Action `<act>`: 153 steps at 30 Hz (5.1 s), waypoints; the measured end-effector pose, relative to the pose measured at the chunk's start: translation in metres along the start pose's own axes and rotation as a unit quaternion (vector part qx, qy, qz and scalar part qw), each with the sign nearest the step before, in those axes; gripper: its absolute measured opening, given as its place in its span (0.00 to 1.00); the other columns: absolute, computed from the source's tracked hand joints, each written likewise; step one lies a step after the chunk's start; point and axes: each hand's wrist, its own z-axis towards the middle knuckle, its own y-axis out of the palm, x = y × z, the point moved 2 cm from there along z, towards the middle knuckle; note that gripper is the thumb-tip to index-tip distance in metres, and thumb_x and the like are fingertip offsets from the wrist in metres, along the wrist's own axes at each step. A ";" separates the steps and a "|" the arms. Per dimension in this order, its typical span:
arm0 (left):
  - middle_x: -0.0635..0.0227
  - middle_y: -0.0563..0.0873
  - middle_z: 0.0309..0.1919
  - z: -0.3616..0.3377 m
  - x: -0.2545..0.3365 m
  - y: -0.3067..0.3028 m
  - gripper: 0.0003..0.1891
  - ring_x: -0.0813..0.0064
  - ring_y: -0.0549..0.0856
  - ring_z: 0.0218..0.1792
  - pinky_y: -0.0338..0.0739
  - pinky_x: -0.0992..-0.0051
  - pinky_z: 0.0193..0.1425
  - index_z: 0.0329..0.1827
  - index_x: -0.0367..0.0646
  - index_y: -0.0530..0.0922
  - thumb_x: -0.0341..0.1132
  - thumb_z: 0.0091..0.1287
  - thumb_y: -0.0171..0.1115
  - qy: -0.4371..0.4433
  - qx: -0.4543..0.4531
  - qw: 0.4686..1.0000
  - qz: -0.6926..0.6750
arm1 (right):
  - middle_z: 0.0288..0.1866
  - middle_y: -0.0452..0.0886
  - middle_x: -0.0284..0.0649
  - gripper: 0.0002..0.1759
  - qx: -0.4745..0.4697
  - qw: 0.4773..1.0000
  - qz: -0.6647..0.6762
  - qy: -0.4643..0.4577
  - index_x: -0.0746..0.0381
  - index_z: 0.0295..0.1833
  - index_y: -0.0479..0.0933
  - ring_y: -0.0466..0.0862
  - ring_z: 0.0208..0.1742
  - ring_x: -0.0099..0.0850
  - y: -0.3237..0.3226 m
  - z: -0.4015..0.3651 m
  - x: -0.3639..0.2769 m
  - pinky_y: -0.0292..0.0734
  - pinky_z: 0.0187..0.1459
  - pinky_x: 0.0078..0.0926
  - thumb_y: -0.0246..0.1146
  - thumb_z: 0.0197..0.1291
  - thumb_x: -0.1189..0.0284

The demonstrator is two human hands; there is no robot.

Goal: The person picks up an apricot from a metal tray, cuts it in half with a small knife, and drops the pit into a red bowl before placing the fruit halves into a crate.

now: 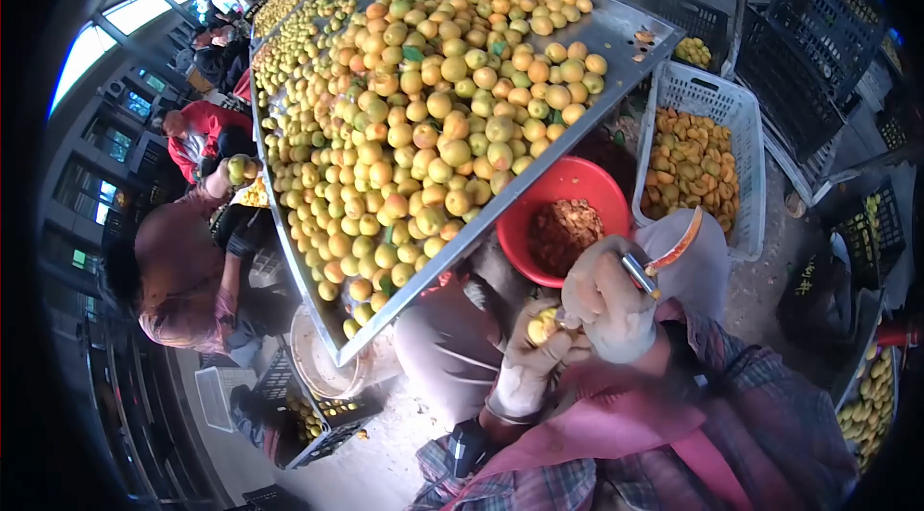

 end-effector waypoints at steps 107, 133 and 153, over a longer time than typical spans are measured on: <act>0.65 0.77 0.50 -0.005 0.005 0.019 0.22 0.77 0.79 0.51 0.78 0.75 0.57 0.63 0.39 0.63 0.24 0.69 0.61 0.071 0.036 0.974 0.210 | 0.30 0.77 0.33 0.11 -0.238 0.950 -0.152 -0.131 0.63 0.40 0.74 0.80 0.33 0.27 -0.034 -0.001 0.025 0.73 0.32 0.20 0.62 0.56 0.68; 0.67 0.79 0.34 -0.013 -0.003 0.013 0.31 0.83 0.69 0.21 0.61 0.84 0.22 0.51 0.39 0.71 0.61 0.76 0.35 -0.129 -0.063 0.989 -0.041 | 0.13 0.55 0.23 0.23 -0.212 0.959 0.140 0.121 0.55 0.30 0.63 0.53 0.10 0.17 -0.014 0.003 0.010 0.53 0.13 0.20 0.38 0.77 0.54; 0.57 0.78 0.47 0.006 0.030 -0.016 0.26 0.72 0.78 0.42 0.74 0.75 0.46 0.65 0.34 0.62 0.49 0.77 0.43 0.273 0.129 0.843 0.445 | 0.22 0.76 0.34 0.19 -0.132 0.955 -0.099 0.245 0.65 0.46 0.73 0.75 0.14 0.20 -0.011 0.002 0.049 0.70 0.13 0.18 0.61 0.67 0.58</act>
